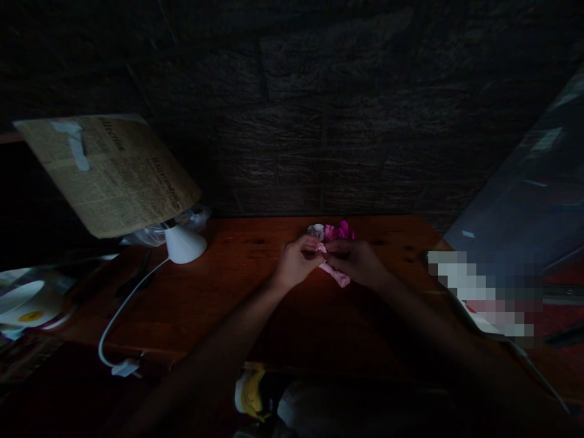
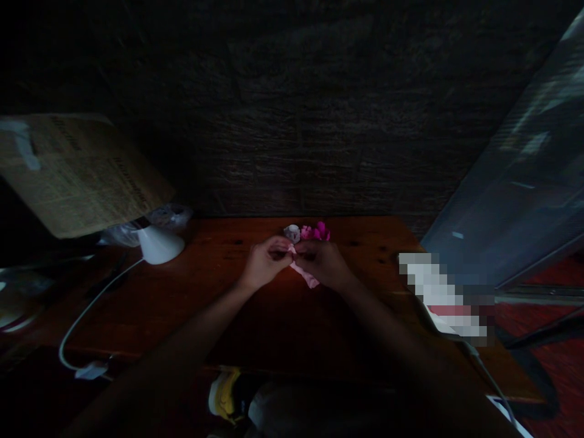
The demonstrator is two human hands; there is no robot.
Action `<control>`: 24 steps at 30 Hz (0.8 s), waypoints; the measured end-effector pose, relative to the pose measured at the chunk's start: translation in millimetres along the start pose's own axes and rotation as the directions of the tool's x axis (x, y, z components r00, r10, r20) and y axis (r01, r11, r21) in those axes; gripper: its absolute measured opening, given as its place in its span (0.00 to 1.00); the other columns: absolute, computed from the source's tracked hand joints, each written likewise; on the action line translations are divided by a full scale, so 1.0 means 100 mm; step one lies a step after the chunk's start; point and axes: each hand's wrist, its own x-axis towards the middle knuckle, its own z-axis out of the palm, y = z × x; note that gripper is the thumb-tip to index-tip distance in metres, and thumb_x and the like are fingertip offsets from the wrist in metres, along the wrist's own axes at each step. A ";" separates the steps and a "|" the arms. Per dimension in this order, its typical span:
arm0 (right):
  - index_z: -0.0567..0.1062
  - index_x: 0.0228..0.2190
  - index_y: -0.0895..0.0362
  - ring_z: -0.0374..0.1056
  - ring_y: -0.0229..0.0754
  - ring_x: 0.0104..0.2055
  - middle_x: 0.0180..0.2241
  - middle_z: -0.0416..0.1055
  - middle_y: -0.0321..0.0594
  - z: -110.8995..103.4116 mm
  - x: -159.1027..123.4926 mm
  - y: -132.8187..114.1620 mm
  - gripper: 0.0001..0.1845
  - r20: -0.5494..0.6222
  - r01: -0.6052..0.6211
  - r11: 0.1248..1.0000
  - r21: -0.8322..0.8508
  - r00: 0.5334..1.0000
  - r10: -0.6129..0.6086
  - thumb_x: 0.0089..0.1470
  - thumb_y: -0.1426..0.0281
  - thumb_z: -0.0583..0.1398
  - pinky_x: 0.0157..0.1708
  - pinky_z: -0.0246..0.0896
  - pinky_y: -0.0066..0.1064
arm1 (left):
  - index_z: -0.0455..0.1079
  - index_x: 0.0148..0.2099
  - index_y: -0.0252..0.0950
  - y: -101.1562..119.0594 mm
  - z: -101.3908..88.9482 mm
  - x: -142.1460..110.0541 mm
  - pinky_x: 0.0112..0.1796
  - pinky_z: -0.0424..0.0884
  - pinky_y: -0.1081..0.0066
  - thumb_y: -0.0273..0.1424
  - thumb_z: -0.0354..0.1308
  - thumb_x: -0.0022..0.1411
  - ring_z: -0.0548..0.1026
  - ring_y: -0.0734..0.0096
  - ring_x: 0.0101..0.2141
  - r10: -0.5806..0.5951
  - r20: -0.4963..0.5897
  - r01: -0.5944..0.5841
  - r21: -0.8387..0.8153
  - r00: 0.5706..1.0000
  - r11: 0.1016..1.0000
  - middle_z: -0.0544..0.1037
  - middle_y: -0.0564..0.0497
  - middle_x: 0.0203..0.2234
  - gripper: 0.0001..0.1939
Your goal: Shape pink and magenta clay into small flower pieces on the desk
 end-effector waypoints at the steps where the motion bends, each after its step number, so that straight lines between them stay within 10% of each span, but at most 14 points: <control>1: 0.81 0.33 0.57 0.71 0.40 0.27 0.27 0.78 0.38 0.01 0.00 0.01 0.11 -0.017 -0.005 1.000 -0.014 1.000 0.005 0.49 0.64 0.63 0.26 0.64 0.29 | 0.74 0.35 0.34 0.00 0.00 0.01 0.33 0.76 0.75 0.22 0.61 0.52 0.80 0.73 0.30 -0.021 -0.021 0.021 -0.001 1.000 1.000 0.82 0.51 0.29 0.07; 24: 0.81 0.34 0.59 0.68 0.39 0.25 0.26 0.76 0.40 -0.03 0.01 -0.06 0.20 -0.042 -0.201 0.969 0.145 0.977 0.209 0.46 0.55 0.66 0.23 0.61 0.30 | 0.78 0.41 0.34 -0.01 -0.05 0.04 0.35 0.76 0.73 0.32 0.62 0.60 0.80 0.71 0.34 0.076 0.010 -0.074 -0.117 0.997 0.990 0.83 0.45 0.36 0.09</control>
